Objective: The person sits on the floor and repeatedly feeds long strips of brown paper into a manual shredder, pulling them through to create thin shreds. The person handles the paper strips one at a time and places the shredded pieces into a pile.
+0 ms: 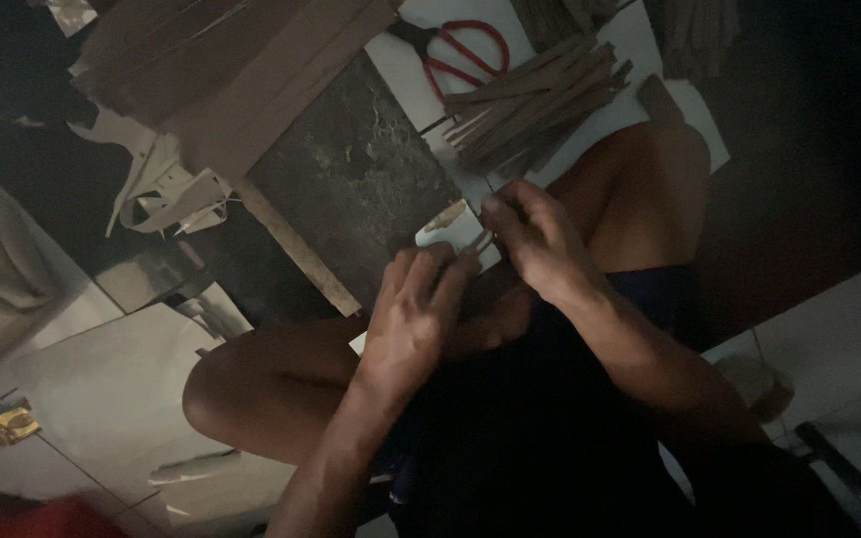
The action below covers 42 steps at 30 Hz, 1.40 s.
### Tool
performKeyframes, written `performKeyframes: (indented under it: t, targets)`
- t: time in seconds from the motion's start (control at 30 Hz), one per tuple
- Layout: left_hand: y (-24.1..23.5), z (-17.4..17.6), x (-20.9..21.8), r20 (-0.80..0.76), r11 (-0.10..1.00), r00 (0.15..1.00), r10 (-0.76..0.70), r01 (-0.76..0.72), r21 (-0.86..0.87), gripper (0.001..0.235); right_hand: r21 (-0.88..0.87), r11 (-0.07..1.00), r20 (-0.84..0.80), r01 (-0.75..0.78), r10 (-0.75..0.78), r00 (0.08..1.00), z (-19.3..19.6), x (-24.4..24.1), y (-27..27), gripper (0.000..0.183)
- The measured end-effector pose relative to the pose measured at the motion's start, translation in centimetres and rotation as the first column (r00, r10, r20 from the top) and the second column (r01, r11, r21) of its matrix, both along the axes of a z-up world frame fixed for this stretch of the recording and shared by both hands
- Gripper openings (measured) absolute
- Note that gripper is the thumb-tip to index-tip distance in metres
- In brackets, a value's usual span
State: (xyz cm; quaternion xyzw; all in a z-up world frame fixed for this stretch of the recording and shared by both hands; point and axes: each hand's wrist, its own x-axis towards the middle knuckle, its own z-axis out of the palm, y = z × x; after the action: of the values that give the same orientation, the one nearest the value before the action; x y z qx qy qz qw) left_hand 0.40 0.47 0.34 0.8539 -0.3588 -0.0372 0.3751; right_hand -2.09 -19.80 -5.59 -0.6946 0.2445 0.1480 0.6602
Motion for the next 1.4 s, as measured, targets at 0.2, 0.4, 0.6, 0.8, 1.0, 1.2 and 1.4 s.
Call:
performKeyframes:
  t: [0.2,0.4,0.6,0.8,1.0,1.2,1.4]
  targets:
    - [-0.3,0.0,0.1,0.053,1.000,0.998,0.018,-0.019,0.014,0.036,-0.017,1.000,0.020,0.019,-0.018,1.000,0.1,0.3,-0.1,0.029]
    - [-0.3,-0.2,0.1,0.027,1.000,0.999,0.018,-0.018,-0.002,0.035,-0.067,0.998,-0.105,-0.013,0.006,0.994,-0.3,1.0,-0.6,0.029]
    - [-0.5,-0.6,-0.1,0.061,0.997,0.998,0.008,-0.013,0.080,0.031,-0.141,0.990,-0.074,-0.015,0.005,0.997,-1.1,1.8,-0.8,0.034]
    - [-0.3,-0.3,0.0,0.014,0.999,1.000,-0.008,0.008,0.036,0.043,-0.177,0.983,-0.098,-0.039,0.021,0.995,-1.4,2.8,-1.0,0.036]
    - [-0.4,-0.2,0.1,0.055,0.996,0.998,-0.015,0.009,0.093,0.031,-0.079,0.997,-0.143,0.019,-0.030,0.989,-2.4,2.9,-1.3,0.035]
    - [-0.4,-0.1,0.3,0.049,0.998,0.999,-0.014,0.011,0.063,0.034,-0.047,0.998,-0.117,0.049,-0.054,0.992,-4.9,3.0,-1.8,0.033]
    - [-0.6,0.0,0.4,0.051,0.997,0.999,-0.019,0.015,0.075,0.034,-0.160,0.987,-0.018,-0.018,0.015,1.000,-8.4,3.1,-2.7,0.039]
